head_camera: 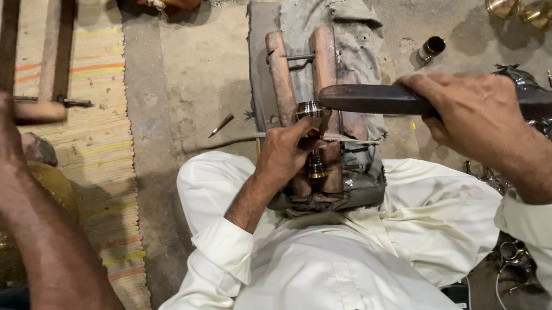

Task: The person sits on the floor with a brass vase held against a padded sandbag between wooden forms, and uses a punch and mallet to hammer decorative patterns into the vase surface, repositioning and rotating the vase as they work around it.

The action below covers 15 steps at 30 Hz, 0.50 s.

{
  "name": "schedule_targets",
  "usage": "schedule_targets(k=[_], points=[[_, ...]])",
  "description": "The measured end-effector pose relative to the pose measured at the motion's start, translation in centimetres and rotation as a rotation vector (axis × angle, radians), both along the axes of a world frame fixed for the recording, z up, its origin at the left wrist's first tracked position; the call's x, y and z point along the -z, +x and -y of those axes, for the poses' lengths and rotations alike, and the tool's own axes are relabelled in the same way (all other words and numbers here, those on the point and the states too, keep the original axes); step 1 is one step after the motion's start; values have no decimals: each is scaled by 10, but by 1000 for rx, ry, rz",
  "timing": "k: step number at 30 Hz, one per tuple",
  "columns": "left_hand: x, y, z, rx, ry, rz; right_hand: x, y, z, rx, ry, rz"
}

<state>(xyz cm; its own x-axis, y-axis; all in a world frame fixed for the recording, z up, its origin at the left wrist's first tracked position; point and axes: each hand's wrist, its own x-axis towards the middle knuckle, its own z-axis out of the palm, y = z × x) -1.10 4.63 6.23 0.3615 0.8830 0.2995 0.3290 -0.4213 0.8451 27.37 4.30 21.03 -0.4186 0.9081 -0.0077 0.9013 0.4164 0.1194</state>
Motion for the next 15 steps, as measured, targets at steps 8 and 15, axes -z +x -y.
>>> schedule_targets(k=[8, 15], points=[[6, 0, 0, -32, 44, 27, -14, -12, -9, -19, 39, 42], [12, -3, 4, -23, 29, 62, -8, -13, -10, 47, -29, -23]])
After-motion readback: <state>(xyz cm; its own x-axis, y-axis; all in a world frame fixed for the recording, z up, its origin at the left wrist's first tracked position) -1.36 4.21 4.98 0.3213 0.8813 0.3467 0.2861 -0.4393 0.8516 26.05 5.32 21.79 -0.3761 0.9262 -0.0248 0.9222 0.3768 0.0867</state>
